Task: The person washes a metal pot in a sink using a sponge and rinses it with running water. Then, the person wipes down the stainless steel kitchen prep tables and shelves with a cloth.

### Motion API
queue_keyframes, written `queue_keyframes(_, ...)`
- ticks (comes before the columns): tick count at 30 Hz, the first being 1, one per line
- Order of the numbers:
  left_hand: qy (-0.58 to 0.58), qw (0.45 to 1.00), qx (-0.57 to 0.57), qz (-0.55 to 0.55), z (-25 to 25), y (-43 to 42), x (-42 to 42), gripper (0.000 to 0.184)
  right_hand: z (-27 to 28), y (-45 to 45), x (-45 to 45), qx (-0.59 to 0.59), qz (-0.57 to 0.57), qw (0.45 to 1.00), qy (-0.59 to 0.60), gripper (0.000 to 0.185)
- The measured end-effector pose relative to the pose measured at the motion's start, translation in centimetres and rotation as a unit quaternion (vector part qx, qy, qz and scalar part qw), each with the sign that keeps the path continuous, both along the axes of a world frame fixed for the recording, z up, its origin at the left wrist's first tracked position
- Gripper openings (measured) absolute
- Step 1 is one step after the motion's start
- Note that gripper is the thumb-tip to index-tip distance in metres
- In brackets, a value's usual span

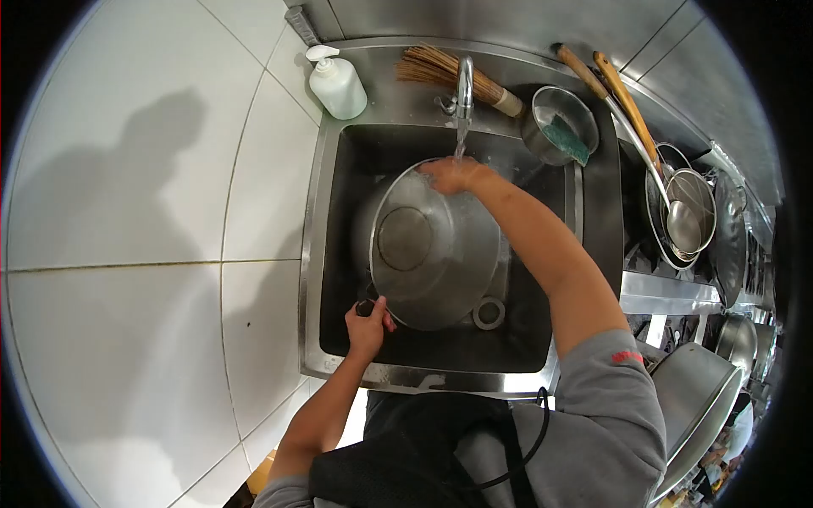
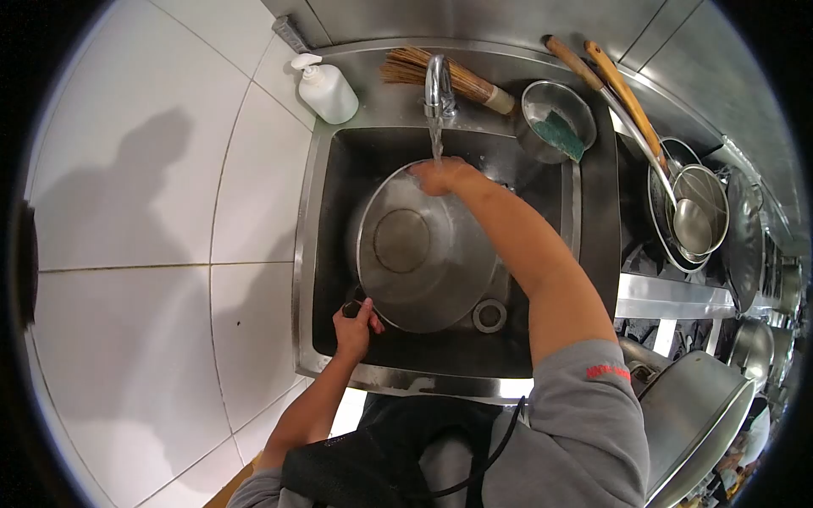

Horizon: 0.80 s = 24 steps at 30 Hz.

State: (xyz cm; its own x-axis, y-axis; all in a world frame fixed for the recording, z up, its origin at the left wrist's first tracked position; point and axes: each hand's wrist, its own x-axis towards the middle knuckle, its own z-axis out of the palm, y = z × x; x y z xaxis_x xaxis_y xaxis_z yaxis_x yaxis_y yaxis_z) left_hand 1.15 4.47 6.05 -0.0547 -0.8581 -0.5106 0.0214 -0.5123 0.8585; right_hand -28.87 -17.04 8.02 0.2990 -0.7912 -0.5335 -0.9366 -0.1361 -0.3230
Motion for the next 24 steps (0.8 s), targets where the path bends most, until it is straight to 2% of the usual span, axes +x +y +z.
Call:
queue_keyframes(3, -0.006, 1.000, 0.005, 0.020, 0.1, -0.4, 0.2, 0.031, -4.8, 0.6, -2.9, -0.005, -0.063, 0.997, 0.055, 0.056)
queue_keyframes(5, -0.013, 0.999, 0.010, 0.027, 0.1, -0.6, 0.5, 0.030, -8.2, 2.5, -5.9, -0.034, -0.166, 0.985, 0.027, 0.060)
queue_keyframes(6, -0.001, 0.999, 0.024, 0.038, 0.1, -0.7, 0.6, 0.028, -9.3, 3.5, -7.1, -0.030, -0.167, 0.985, 0.025, 0.060)
queue_keyframes(8, 0.009, 0.998, 0.039, 0.045, 0.3, -1.1, 0.4, 0.027, -11.1, 5.4, -9.2, -0.030, -0.262, 0.962, -0.074, 0.067)
queue_keyframes(9, 0.020, 0.997, 0.046, 0.054, 0.4, -1.1, 0.2, 0.026, -12.2, 6.3, -9.4, -0.027, -0.264, 0.961, -0.075, 0.067)
queue_keyframes(11, 0.027, 0.996, 0.053, 0.064, 0.6, -1.3, -0.1, 0.025, -14.6, 7.6, -9.7, -0.159, -0.469, 0.869, 0.001, 0.069)
queue_keyframes(12, 0.033, 0.995, 0.060, 0.071, 0.7, -1.4, -0.2, 0.025, -16.1, 8.0, -10.1, -0.155, -0.469, 0.869, 0.000, 0.069)
queue_keyframes(14, 0.035, 0.994, 0.071, 0.073, 1.4, -1.7, -0.4, 0.025, -18.9, 9.2, -11.0, -0.049, -0.517, 0.853, -0.049, 0.060)
queue_keyframes(15, 0.037, 0.993, 0.082, 0.077, 2.1, -2.2, -0.7, 0.025, -20.0, 9.6, -11.5, -0.045, -0.519, 0.852, -0.049, 0.060)
queue_keyframes(17, 0.040, 0.992, 0.094, 0.079, 3.5, -3.5, -1.1, 0.026, -21.7, 10.0, -12.7, -0.016, -0.548, 0.827, -0.128, 0.051)
queue_keyframes(18, 0.076, 0.988, 0.112, 0.079, 4.3, -4.4, -0.9, 0.026, -22.2, 10.4, -13.1, -0.013, -0.550, 0.826, -0.127, 0.051)
queue_keyframes(20, 0.121, 0.982, 0.132, 0.057, 5.5, -5.7, -0.3, 0.028, -22.8, 11.9, -13.7, 0.095, -0.604, 0.768, -0.191, 0.043)
queue_keyframes(21, 0.122, 0.982, 0.132, 0.051, 6.4, -6.6, -0.3, 0.028, -23.5, 12.6, -14.0, 0.092, -0.609, 0.764, -0.190, 0.043)
queue_keyframes(23, 0.219, 0.968, 0.121, 0.029, 9.0, -8.2, -0.1, 0.024, -24.4, 14.5, -13.9, 0.000, -0.611, 0.764, -0.207, 0.039)
queue_keyframes(24, 0.221, 0.968, 0.119, 0.020, 10.6, -8.9, 0.0, 0.024, -22.7, 15.3, -13.5, -0.007, -0.615, 0.760, -0.207, 0.039)
